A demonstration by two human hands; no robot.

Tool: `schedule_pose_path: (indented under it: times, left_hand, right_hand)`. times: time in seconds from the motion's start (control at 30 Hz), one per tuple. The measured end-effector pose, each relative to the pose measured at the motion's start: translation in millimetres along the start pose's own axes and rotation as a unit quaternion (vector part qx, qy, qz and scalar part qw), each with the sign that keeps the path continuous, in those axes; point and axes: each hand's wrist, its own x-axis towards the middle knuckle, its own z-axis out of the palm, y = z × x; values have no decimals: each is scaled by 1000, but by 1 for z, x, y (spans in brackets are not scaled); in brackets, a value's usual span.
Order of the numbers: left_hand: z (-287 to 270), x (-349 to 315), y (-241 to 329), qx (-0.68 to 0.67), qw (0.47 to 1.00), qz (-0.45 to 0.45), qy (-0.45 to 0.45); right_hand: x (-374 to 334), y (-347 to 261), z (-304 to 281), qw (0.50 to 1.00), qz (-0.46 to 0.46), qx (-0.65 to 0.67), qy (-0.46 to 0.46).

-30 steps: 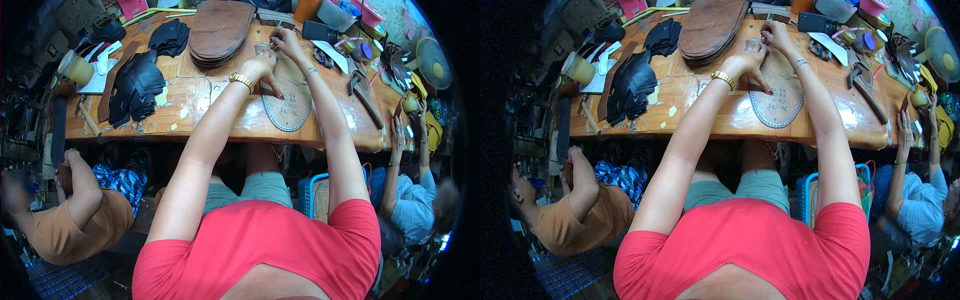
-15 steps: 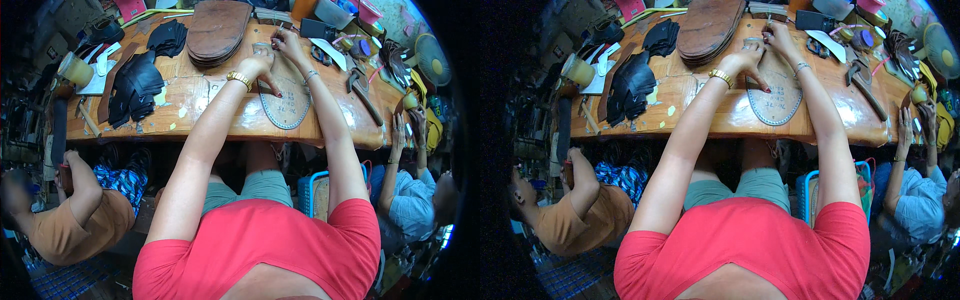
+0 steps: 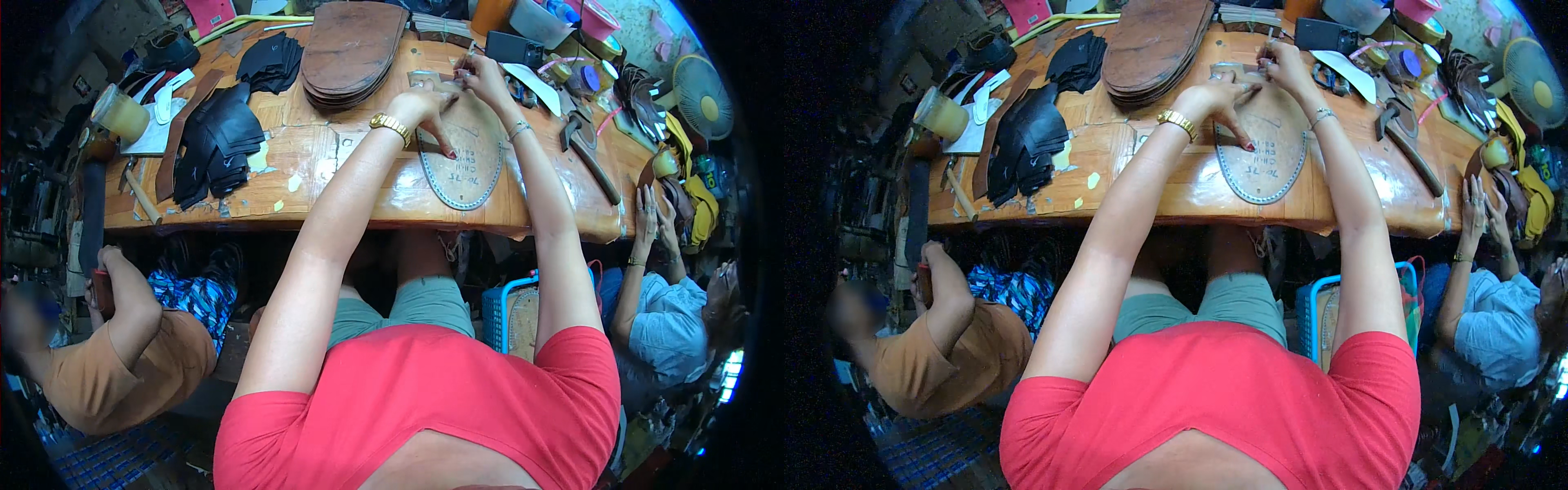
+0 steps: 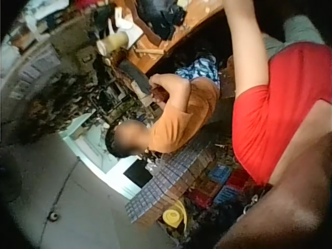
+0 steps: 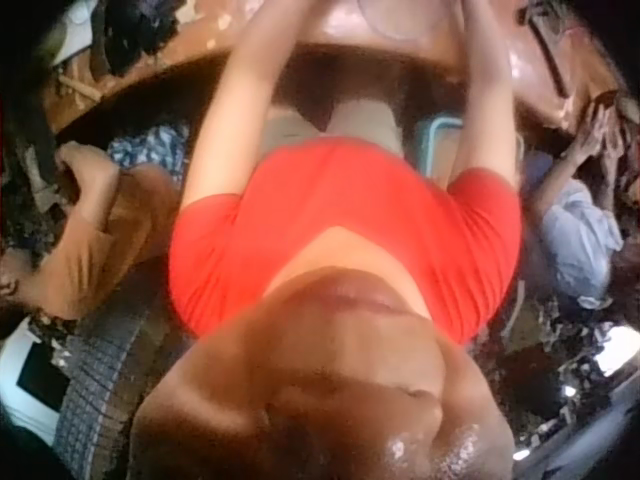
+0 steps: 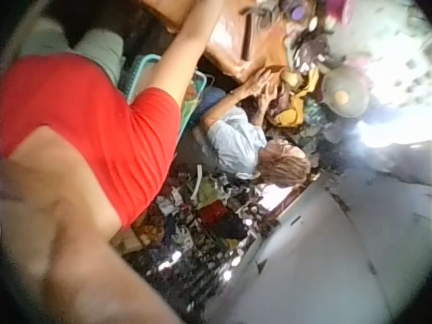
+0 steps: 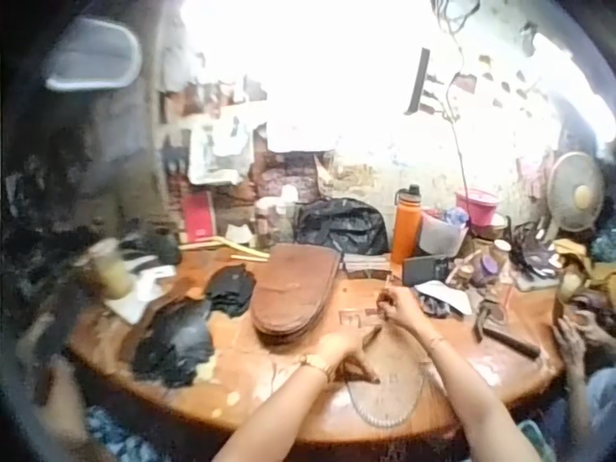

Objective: The person uses a small tool to repeatedly press or mark the edge of a leather sole placed on a wooden template. They periodically lift the sole, flip it, and reposition it on the template while continuing the edge work. Other leather pieces and tools are visible on the table.

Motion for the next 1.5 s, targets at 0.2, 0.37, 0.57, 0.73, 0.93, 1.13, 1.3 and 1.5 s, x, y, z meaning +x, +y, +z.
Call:
schedule_pose_path:
  times: [0.2,0.37,0.57,0.73,0.93,1.13,1.3,1.5]
  left_hand:
    - [-10,-3,5,7,999,-1,-34]
    - [-10,-4,6,-15,1000,-12,-24]
    - [-8,-2,5,-7,999,-11,-32]
    - [-8,-5,4,-8,999,-11,-30]
    - [-5,-1,2,2,999,-13,-29]
    - [-1,1,-2,1,1000,-7,-25]
    - [-3,1,1,6,999,-22,-36]
    - [-1,2,2,-6,999,-27,-28]
  right_hand:
    - [-8,15,-15,999,35,8,-12]
    - [-6,21,-14,1000,13,-11,1]
    - [3,31,-6,997,4,-44,67]
    - [4,30,-5,997,23,-16,79]
    - [1,20,-9,995,53,48,63]
    - [-4,24,-18,996,66,25,60]
    - [-14,42,-29,993,78,-13,84]
    - [-27,49,-49,992,94,-25,78]
